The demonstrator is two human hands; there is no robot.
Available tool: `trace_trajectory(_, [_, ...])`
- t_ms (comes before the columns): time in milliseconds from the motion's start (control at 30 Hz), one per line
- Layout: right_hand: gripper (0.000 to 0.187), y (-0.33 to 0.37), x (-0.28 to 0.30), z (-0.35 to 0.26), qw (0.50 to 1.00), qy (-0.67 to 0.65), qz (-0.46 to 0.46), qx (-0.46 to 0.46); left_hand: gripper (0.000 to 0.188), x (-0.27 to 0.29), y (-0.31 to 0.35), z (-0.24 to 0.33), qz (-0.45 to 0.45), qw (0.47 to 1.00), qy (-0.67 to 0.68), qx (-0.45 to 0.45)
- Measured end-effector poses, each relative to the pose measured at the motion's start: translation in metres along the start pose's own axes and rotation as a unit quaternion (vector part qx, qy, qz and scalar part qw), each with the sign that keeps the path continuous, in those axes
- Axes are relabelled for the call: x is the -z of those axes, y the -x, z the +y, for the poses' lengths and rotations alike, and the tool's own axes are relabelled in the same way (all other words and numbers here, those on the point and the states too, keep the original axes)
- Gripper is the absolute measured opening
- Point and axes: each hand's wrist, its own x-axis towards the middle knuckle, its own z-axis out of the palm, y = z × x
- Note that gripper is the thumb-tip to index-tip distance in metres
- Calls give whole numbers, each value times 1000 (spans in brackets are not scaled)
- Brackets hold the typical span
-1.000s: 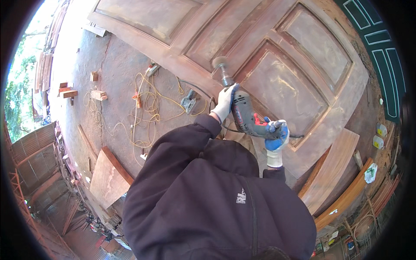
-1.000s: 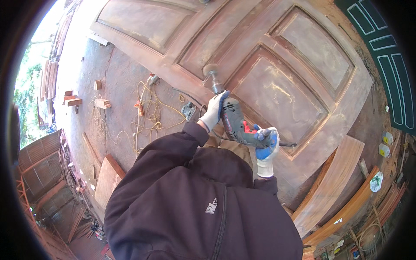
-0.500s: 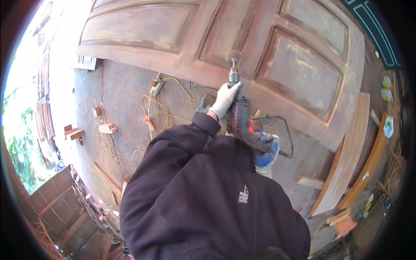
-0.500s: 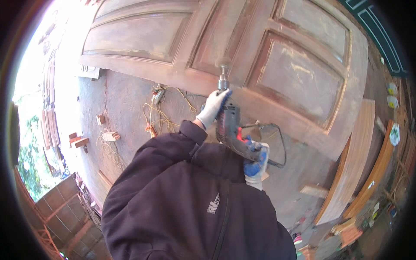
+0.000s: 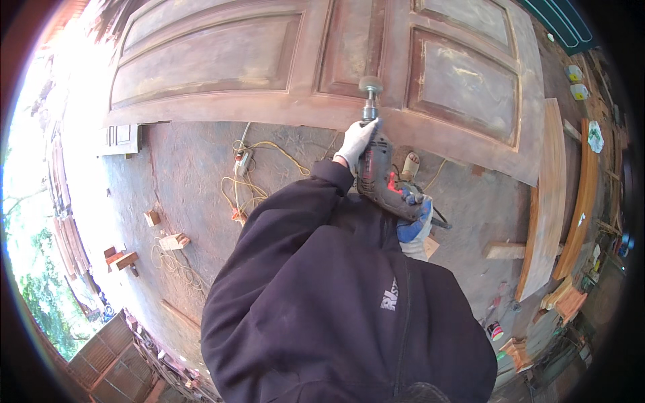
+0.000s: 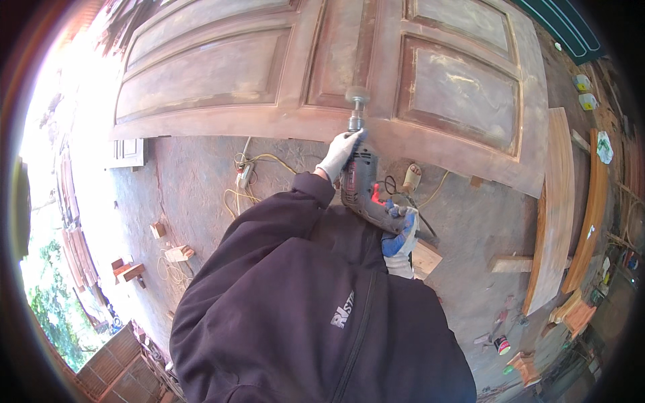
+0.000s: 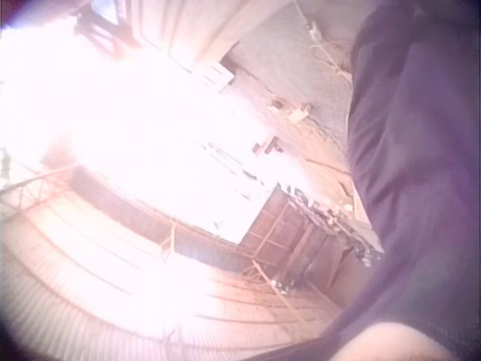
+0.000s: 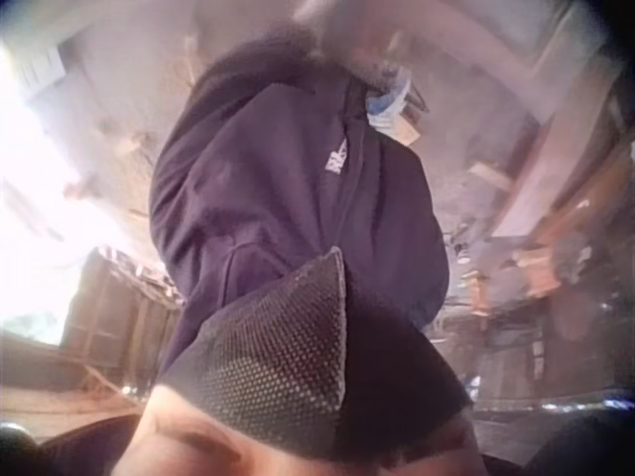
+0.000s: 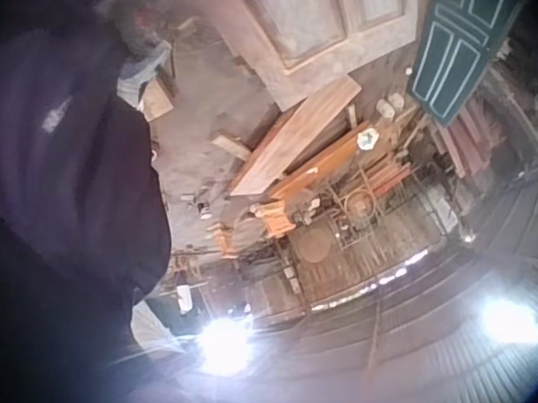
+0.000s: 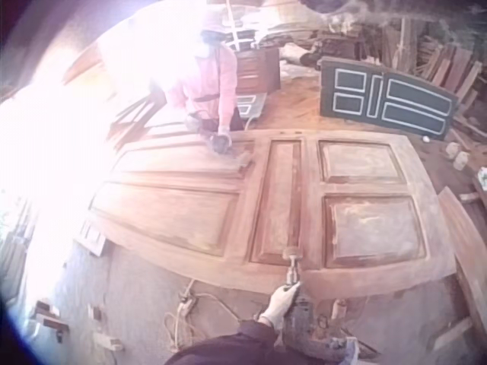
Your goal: The person uses a power sander to smooth the surface of a large wooden door lying flat on the floor. They move the sander across the panels and edges, focusing on different sections throughout the clip.
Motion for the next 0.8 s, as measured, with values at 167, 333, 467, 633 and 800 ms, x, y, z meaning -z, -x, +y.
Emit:
trace_trajectory(167, [30, 4, 2, 13, 999, 41, 14, -8, 53, 13, 1, -2, 13, 997, -16, 69])
trace_trajectory(333, [28, -18, -22, 28, 998, 16, -50, -20, 48, 55, -26, -28, 36, 996, 67, 42])
trace_trajectory(467, [25, -9, -12, 25, 989, 144, -20, 12, 48, 47, -27, -29, 25, 997, 67, 36])
trace_trajectory(633, [28, 11, -2, 13, 1000, 29, -9, 1, 51, 8, -14, -17, -15, 1000, -7, 8])
trace_trajectory(800, [28, 18, -7, 21, 998, 55, 2, 1, 54, 20, 0, -5, -46, 998, 15, 31])
